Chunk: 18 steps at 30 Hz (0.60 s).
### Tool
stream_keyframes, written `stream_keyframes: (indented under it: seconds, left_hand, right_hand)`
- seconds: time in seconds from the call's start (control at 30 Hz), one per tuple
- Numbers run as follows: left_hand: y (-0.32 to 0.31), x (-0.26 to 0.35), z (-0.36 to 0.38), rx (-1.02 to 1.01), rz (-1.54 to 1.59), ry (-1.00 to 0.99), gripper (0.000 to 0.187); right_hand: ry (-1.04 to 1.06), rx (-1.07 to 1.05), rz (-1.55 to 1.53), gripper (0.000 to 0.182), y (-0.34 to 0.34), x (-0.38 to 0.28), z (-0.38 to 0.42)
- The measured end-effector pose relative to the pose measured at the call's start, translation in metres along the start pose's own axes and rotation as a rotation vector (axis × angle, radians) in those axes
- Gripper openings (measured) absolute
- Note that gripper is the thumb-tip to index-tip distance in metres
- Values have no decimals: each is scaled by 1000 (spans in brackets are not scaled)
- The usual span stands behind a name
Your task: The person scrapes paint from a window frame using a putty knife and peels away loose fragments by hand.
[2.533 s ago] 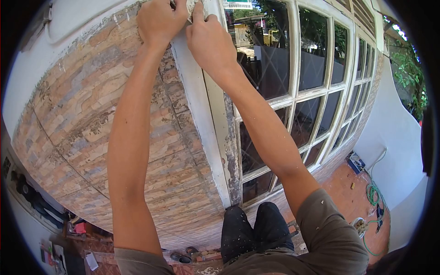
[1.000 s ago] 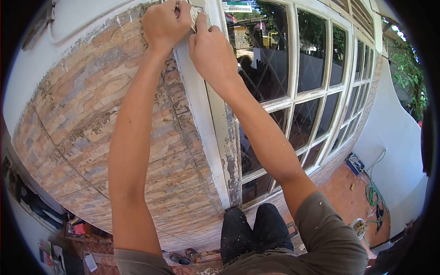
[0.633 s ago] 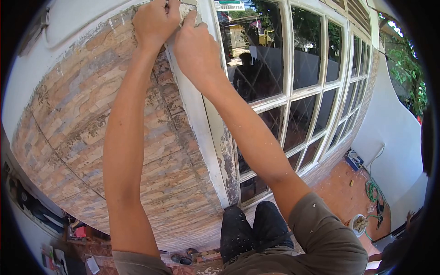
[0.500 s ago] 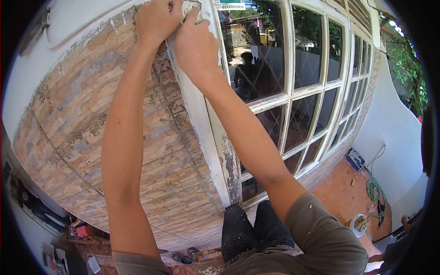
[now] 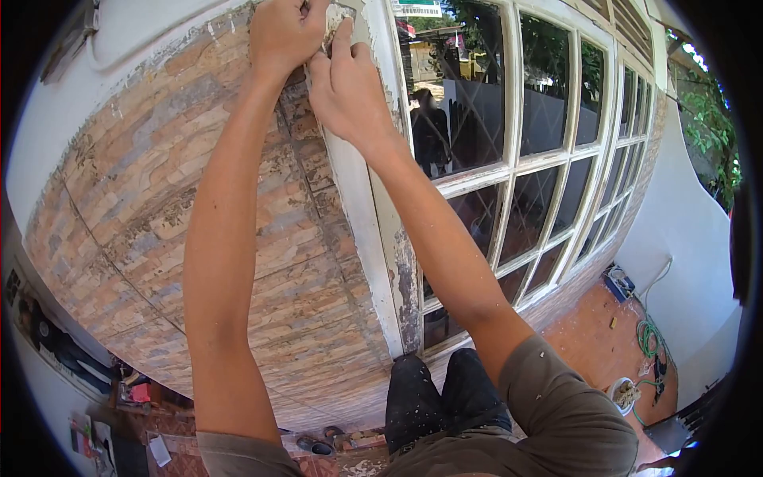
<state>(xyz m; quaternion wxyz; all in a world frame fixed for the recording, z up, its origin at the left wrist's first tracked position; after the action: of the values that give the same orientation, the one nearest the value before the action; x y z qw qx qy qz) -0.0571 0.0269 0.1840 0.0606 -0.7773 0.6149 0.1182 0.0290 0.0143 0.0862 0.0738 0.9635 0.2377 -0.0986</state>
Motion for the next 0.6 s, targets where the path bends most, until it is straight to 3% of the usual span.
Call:
stream_keyframes:
  seconds: [0.1,0.27,0.6]
  left_hand:
    - [-3,5,3,-7,-109,-84,28]
    - [-3,1,2,17,-67,-36,29]
    - [-3,6,2,33,-107,-7,30]
  right_hand:
    - [58,38,-34,64,5,3,3]
    - [-2,-28,-223,61,9,3,2]
    - [-18,-69,-261,60,18,5,1]
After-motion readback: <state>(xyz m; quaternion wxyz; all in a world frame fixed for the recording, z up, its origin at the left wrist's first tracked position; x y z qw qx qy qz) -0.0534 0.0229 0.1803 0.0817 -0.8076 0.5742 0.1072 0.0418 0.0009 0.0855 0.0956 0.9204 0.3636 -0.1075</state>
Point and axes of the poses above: each hand's wrist, its own z-axis away from the middle knuckle, its own y-axis out of the back of the hand, x = y × z, the point moved 7 cm from there along -z, towards the middle knuckle, and after that the axes turned 14 degrees about z, right-handed, at the moved point
